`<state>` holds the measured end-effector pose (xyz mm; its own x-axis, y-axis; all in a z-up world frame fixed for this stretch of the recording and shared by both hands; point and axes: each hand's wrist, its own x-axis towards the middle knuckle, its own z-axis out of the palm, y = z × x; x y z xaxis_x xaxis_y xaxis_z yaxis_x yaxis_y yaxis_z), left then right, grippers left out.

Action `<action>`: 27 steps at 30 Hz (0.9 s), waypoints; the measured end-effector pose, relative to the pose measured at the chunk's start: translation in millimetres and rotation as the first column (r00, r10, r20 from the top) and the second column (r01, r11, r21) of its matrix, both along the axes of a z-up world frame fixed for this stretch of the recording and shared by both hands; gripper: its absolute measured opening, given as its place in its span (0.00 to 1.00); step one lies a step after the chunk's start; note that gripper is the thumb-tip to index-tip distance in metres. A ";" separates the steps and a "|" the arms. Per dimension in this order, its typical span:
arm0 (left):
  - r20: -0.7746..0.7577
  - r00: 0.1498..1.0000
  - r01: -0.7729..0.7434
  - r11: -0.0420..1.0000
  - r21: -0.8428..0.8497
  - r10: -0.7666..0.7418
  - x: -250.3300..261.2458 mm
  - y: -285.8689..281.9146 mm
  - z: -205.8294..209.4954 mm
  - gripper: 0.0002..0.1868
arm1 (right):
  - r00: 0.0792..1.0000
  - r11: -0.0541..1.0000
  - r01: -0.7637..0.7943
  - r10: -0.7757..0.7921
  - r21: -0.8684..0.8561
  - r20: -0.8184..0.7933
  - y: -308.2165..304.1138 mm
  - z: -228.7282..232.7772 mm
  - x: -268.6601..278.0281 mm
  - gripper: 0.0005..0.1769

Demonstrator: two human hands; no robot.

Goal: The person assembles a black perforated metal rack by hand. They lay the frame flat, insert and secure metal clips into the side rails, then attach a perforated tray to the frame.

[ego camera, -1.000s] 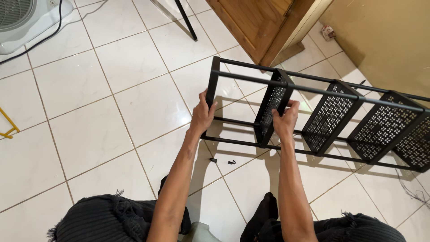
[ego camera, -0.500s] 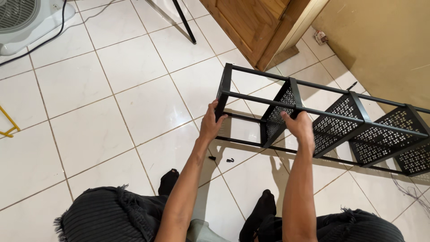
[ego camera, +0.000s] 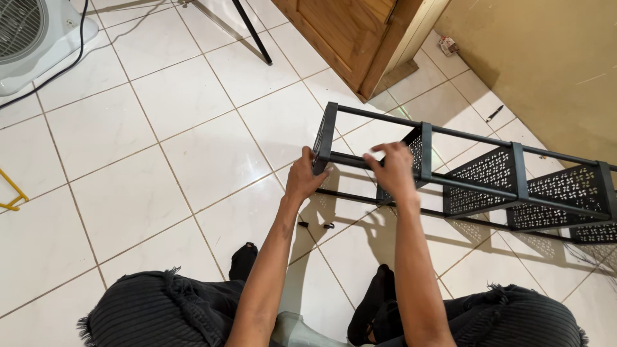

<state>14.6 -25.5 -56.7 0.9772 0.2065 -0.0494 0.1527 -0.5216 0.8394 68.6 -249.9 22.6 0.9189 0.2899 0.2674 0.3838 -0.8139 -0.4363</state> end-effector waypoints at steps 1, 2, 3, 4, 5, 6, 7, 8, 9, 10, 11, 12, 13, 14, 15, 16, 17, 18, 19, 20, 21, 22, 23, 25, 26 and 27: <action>0.113 0.994 -0.001 1.000 0.015 -0.001 1.7 0.1 4.3 0.33 | 0.996 0.999 -0.025 0.028 0.035 -0.084 6.0 -3.6 -1.6 0.18; 0.223 0.975 -0.003 1.000 0.029 -0.003 4.1 -0.8 9.5 0.36 | 0.984 0.996 -0.048 0.060 0.070 -0.170 10.3 -5.9 -2.3 0.16; 0.329 0.944 -0.007 0.999 0.043 -0.008 6.4 -1.4 14.8 0.38 | 0.982 0.993 -0.058 0.074 0.099 -0.173 14.3 -7.6 -2.7 0.15; 0.349 0.937 0.003 1.000 0.029 -0.013 7.4 -1.4 19.4 0.38 | 0.981 0.990 -0.067 0.089 0.126 -0.174 18.6 -9.3 -3.7 0.15; 0.369 0.929 0.013 1.000 0.016 -0.018 8.1 -1.2 23.8 0.38 | 0.979 0.985 -0.077 0.104 0.154 -0.175 21.8 -10.3 -4.9 0.15; 0.388 0.921 0.022 1.000 0.004 -0.022 9.1 -0.4 28.1 0.38 | 0.978 0.981 -0.104 0.131 0.165 -0.164 24.4 -10.2 -5.6 0.14; 0.328 0.944 0.019 1.000 -0.011 -0.015 11.2 -0.5 32.0 0.33 | 0.975 0.976 -0.131 0.158 0.177 -0.154 26.3 -9.5 -6.2 0.14; 0.268 0.963 0.016 1.000 -0.024 -0.009 14.2 -0.8 35.3 0.29 | 0.972 0.969 -0.157 0.185 0.188 -0.142 28.6 -8.6 -6.8 0.13; 0.207 0.978 0.012 0.999 -0.038 -0.004 15.4 -0.6 37.2 0.25 | 0.972 0.967 -0.174 0.200 0.189 -0.128 31.0 -7.8 -8.1 0.13; 0.218 0.976 0.035 0.999 -0.026 -0.028 15.7 0.1 37.9 0.24 | 0.970 0.963 -0.190 0.214 0.190 -0.113 33.5 -7.2 -9.7 0.13; 0.228 0.972 0.057 0.998 -0.014 -0.052 16.2 0.5 37.9 0.22 | 0.969 0.959 -0.207 0.229 0.191 -0.098 36.0 -6.7 -11.4 0.13; 0.240 0.968 0.079 0.997 0.000 -0.076 17.5 2.3 37.7 0.21 | 0.970 0.959 -0.204 0.225 0.196 -0.093 39.6 -6.3 -12.7 0.12; 0.276 0.956 0.084 0.995 0.053 -0.095 18.2 2.7 36.7 0.19 | 0.971 0.959 -0.200 0.221 0.202 -0.088 42.5 -6.3 -14.6 0.12; 0.311 0.943 0.087 0.991 0.106 -0.116 18.3 1.7 35.1 0.16 | 0.973 0.958 -0.197 0.217 0.207 -0.082 44.7 -6.4 -15.9 0.12; 0.344 0.929 0.089 0.983 0.158 -0.139 18.9 1.7 33.5 0.14 | 0.969 0.950 -0.222 0.240 0.218 -0.060 47.2 -6.9 -16.4 0.12; 0.299 0.942 0.119 0.984 0.129 -0.153 19.0 2.5 31.8 0.14 | 0.964 0.941 -0.247 0.263 0.229 -0.039 50.1 -8.0 -17.2 0.12; 0.255 0.952 0.147 0.984 0.099 -0.168 18.9 3.4 30.5 0.14 | 0.958 0.932 -0.273 0.285 0.239 -0.018 52.9 -9.2 -17.5 0.12; 0.211 0.960 0.175 0.982 0.067 -0.186 18.8 4.0 29.4 0.14 | 0.961 0.937 -0.264 0.275 0.230 -0.019 54.6 -10.4 -17.7 0.12; 0.198 0.961 0.186 0.981 0.062 -0.195 19.0 4.5 28.9 0.14 | 0.964 0.941 -0.254 0.265 0.222 -0.020 56.3 -11.6 -17.8 0.12; 0.185 0.961 0.198 0.979 0.055 -0.204 18.9 4.3 28.7 0.13 | 0.967 0.946 -0.243 0.253 0.212 -0.022 56.8 -12.8 -18.1 0.12; 0.172 0.961 0.209 0.977 0.048 -0.214 18.4 4.5 28.6 0.13 | 0.968 0.952 -0.229 0.244 0.203 -0.051 57.1 -13.8 -18.2 0.12; 0.209 0.955 0.203 0.977 0.067 -0.213 18.3 4.2 29.1 0.13 | 0.970 0.957 -0.214 0.232 0.194 -0.078 56.8 -14.4 -17.5 0.11; 0.245 0.946 0.197 0.977 0.085 -0.212 17.7 3.9 29.5 0.13 | 0.970 0.963 -0.199 0.220 0.184 -0.105 56.4 -14.9 -16.8 0.11; 0.271 0.940 0.184 0.976 0.116 -0.209 15.7 2.2 29.7 0.13 | 0.972 0.961 -0.213 0.226 0.177 -0.062 55.4 -16.9 -16.5 0.11; 0.262 0.943 0.177 0.976 0.129 -0.206 14.7 1.8 29.6 0.13 | 0.972 0.960 -0.219 0.229 0.174 -0.041 55.4 -18.0 -16.5 0.11; 0.253 0.946 0.170 0.975 0.143 -0.202 14.3 1.8 29.4 0.13 | 0.970 0.955 -0.238 0.244 0.177 -0.013 55.3 -19.0 -16.2 0.11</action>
